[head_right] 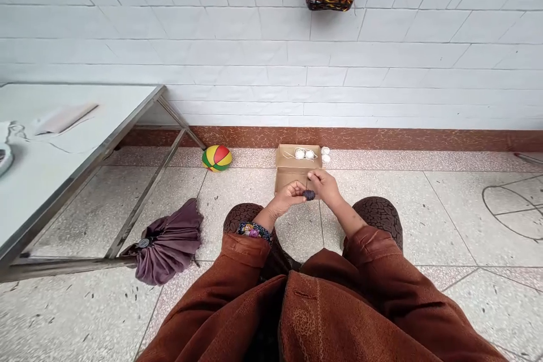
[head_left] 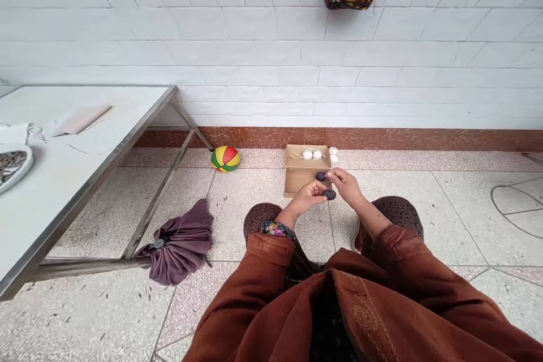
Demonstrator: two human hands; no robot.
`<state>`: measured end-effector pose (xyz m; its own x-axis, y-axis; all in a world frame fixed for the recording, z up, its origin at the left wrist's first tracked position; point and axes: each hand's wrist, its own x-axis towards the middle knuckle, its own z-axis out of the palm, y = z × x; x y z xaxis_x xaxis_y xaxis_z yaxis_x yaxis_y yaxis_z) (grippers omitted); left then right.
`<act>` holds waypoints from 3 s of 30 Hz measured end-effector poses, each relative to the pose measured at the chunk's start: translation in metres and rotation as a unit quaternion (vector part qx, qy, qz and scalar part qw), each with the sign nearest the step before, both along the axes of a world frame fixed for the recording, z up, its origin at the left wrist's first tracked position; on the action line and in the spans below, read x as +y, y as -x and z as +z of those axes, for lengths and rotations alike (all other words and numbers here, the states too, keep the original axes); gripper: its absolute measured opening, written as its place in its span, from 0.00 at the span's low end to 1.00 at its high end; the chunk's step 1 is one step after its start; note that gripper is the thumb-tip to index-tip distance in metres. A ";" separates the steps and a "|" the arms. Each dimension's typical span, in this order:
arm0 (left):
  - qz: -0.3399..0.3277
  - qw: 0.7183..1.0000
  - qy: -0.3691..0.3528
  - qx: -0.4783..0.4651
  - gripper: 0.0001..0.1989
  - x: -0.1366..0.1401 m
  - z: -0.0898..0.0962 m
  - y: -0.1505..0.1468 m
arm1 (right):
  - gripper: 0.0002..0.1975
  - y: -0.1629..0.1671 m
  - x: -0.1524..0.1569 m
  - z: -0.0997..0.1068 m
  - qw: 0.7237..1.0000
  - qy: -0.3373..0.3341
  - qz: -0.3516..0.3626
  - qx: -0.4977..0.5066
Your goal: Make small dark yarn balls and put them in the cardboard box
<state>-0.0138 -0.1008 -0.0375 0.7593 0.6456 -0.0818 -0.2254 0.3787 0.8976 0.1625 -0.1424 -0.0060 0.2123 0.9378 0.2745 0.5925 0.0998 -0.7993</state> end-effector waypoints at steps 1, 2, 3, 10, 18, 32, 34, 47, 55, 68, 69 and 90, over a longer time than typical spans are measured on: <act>0.010 1.000 0.010 -0.011 0.26 -0.002 0.004 0.004 | 0.16 0.002 -0.002 -0.004 1.000 0.010 -0.008 0.008; 0.024 0.999 0.018 -0.022 0.25 -0.004 0.008 0.008 | 0.17 0.005 -0.004 -0.008 1.000 0.020 -0.008 0.008; 0.045 0.998 0.024 -0.032 0.25 -0.004 0.011 0.012 | 0.17 0.009 -0.008 -0.011 1.000 0.027 0.003 0.001; 0.235 0.971 -0.035 -0.006 0.25 0.012 0.022 0.029 | 0.13 0.051 -0.032 0.006 0.982 -0.017 0.163 -0.091; 0.184 0.973 -0.139 -0.018 0.28 0.013 0.076 0.043 | 0.14 0.031 0.020 0.087 0.973 -0.113 0.157 -0.123; 0.168 0.968 -0.175 -0.069 0.27 0.054 0.127 0.019 | 0.14 0.026 0.017 0.141 0.935 -0.153 0.178 -0.264; 0.108 0.972 -0.192 -0.080 0.29 0.055 0.132 0.017 | 0.13 0.012 0.035 0.155 0.944 -0.162 0.158 -0.240; 0.276 0.944 -0.180 0.022 0.25 0.087 0.095 -0.018 | 0.14 0.001 0.047 0.061 0.965 -0.106 0.208 -0.121; 0.113 0.970 -0.213 0.032 0.30 0.073 0.093 -0.023 | 0.17 -0.036 0.086 0.073 0.985 -0.098 0.134 -0.053; 0.203 0.974 -0.096 0.030 0.18 0.077 0.070 -0.039 | 0.12 -0.033 0.054 0.049 0.964 -0.114 0.208 -0.123; 0.196 0.975 -0.097 0.038 0.18 0.076 0.070 -0.040 | 0.12 -0.035 0.056 0.051 0.965 -0.123 0.196 -0.125; 0.091 0.996 -0.012 0.005 0.24 0.057 0.071 -0.040 | 0.13 -0.039 0.070 0.040 0.990 -0.042 0.098 0.087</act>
